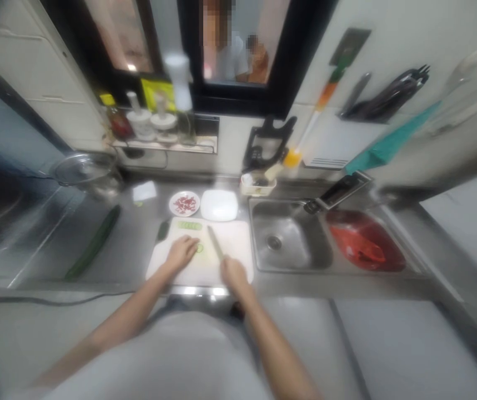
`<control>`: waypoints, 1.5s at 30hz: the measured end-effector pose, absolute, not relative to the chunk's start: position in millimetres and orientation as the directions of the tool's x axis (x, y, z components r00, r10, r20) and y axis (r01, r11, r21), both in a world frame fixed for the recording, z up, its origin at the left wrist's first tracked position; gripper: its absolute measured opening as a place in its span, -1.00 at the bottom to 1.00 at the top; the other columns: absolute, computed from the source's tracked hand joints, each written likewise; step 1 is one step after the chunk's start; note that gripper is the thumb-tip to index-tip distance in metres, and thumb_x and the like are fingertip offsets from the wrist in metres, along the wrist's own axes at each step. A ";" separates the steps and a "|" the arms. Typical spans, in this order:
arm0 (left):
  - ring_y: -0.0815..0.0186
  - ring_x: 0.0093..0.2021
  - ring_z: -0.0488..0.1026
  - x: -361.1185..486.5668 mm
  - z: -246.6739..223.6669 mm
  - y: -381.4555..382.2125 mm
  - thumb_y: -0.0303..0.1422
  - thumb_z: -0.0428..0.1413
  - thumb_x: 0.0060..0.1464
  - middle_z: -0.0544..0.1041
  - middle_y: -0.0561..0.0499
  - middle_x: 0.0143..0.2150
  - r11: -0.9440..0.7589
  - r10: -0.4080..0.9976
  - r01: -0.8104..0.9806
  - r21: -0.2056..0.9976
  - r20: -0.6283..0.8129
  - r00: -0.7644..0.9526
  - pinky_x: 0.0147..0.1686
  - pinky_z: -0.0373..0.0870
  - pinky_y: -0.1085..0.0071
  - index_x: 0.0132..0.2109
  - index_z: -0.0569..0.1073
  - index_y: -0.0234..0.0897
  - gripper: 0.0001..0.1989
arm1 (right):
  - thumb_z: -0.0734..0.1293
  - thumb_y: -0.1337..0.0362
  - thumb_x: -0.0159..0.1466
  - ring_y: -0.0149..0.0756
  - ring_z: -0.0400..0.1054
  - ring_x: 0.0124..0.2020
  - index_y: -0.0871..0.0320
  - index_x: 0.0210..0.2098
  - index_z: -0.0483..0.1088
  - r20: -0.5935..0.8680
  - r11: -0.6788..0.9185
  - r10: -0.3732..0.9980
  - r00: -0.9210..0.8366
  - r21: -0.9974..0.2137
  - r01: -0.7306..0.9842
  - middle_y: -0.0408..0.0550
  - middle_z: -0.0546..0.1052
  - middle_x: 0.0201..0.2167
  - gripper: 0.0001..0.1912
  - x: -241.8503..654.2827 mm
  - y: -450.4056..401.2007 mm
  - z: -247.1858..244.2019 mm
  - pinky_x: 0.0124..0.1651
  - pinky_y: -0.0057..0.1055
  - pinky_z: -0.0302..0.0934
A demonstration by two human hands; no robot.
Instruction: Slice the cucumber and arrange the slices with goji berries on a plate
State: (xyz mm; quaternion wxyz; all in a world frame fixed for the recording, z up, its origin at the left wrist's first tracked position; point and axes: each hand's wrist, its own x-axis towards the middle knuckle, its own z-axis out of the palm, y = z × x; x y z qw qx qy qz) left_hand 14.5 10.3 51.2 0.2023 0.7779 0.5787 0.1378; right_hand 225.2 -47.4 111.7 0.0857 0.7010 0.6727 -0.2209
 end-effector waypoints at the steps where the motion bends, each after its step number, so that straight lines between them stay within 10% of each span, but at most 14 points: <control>1: 0.22 -0.06 0.32 18.8 52.9 10.6 -0.28 -0.06 0.20 0.40 -0.06 -0.12 -0.252 0.951 0.853 0.457 -0.048 0.306 -0.04 0.17 0.30 0.04 0.43 -0.11 -0.69 | 0.01 0.25 0.36 -0.28 0.41 -0.23 0.18 -0.13 0.35 -0.426 -0.074 0.905 -0.010 -0.179 0.981 0.07 0.53 -0.25 -0.67 225.7 -49.6 112.2 -0.29 -0.46 0.07; 11: 0.19 -0.08 0.32 26.2 55.1 17.4 -0.24 0.10 0.05 0.40 -0.04 -0.16 -0.047 0.962 0.888 0.456 -0.218 0.164 -0.08 0.17 0.30 -0.24 0.48 -0.21 -0.83 | 0.05 0.25 0.36 -0.28 0.41 -0.25 0.16 -0.15 0.35 -0.463 0.078 0.874 -0.145 -0.160 0.984 0.04 0.53 -0.27 -0.72 228.2 -63.6 117.8 -0.32 -0.45 0.04; 45: 0.26 -0.14 0.35 23.5 34.8 24.4 -0.34 0.09 0.06 0.42 0.03 -0.19 0.110 0.968 0.858 0.501 -0.250 0.022 -0.17 0.20 0.37 -0.28 0.49 -0.15 -0.91 | 0.04 0.31 0.35 -0.21 0.43 -0.21 0.20 -0.15 0.37 -0.512 0.153 0.838 -0.190 -0.114 0.982 0.12 0.53 -0.27 -0.70 223.4 -74.3 121.0 -0.25 -0.40 0.13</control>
